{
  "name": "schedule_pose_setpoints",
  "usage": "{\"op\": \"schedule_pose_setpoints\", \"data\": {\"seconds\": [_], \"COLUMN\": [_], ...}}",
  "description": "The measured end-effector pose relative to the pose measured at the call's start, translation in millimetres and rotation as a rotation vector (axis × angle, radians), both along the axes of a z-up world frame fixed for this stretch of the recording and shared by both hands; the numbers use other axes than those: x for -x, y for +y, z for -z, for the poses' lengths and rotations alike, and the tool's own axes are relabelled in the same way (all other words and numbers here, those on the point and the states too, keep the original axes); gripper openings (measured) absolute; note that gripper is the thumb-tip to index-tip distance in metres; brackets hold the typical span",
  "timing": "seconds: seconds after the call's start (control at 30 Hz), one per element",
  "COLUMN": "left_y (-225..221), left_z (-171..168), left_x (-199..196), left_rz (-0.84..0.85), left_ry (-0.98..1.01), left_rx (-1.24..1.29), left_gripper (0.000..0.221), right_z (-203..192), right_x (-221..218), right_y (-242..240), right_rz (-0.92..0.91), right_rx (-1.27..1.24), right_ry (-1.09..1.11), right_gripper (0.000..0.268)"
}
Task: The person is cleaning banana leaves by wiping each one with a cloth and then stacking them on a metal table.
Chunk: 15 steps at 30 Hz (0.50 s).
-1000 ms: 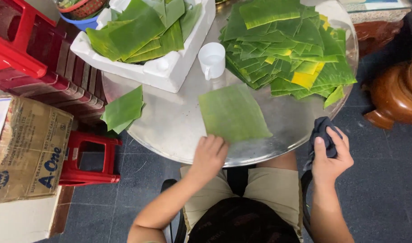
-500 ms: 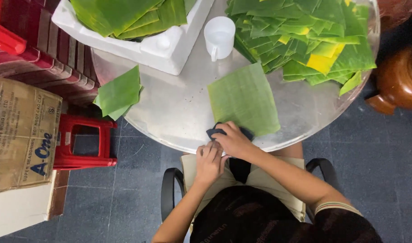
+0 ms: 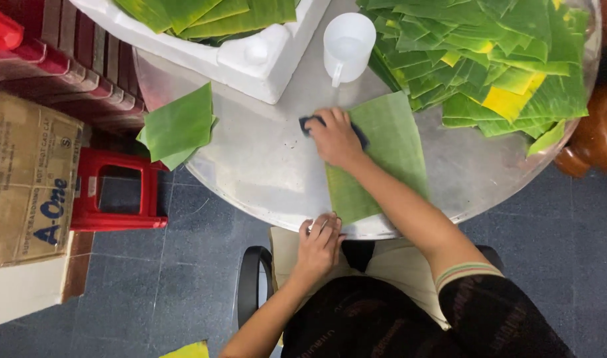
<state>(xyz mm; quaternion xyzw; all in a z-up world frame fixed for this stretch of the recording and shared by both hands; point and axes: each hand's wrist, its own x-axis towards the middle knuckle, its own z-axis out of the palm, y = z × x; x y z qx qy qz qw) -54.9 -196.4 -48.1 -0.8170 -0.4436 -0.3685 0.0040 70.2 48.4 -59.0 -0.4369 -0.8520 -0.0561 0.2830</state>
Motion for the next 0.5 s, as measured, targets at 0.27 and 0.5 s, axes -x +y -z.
{"op": "schedule_pose_setpoints", "data": {"seconds": [0.27, 0.5], "left_y": [9, 114], "left_z": [-15, -53], "left_x": [2, 29], "left_rz": [0.012, 0.009], "left_ry": [0.047, -0.089], "left_rx": [0.034, 0.362], "left_gripper": [0.027, 0.057], "right_z": [-48, -19], "right_x": [-21, -36], "right_y": [20, -74], "right_rz": [-0.286, 0.082], "right_rx": [-0.182, 0.183], "right_ry": [0.245, 0.232], "right_gripper": [0.017, 0.019]}}
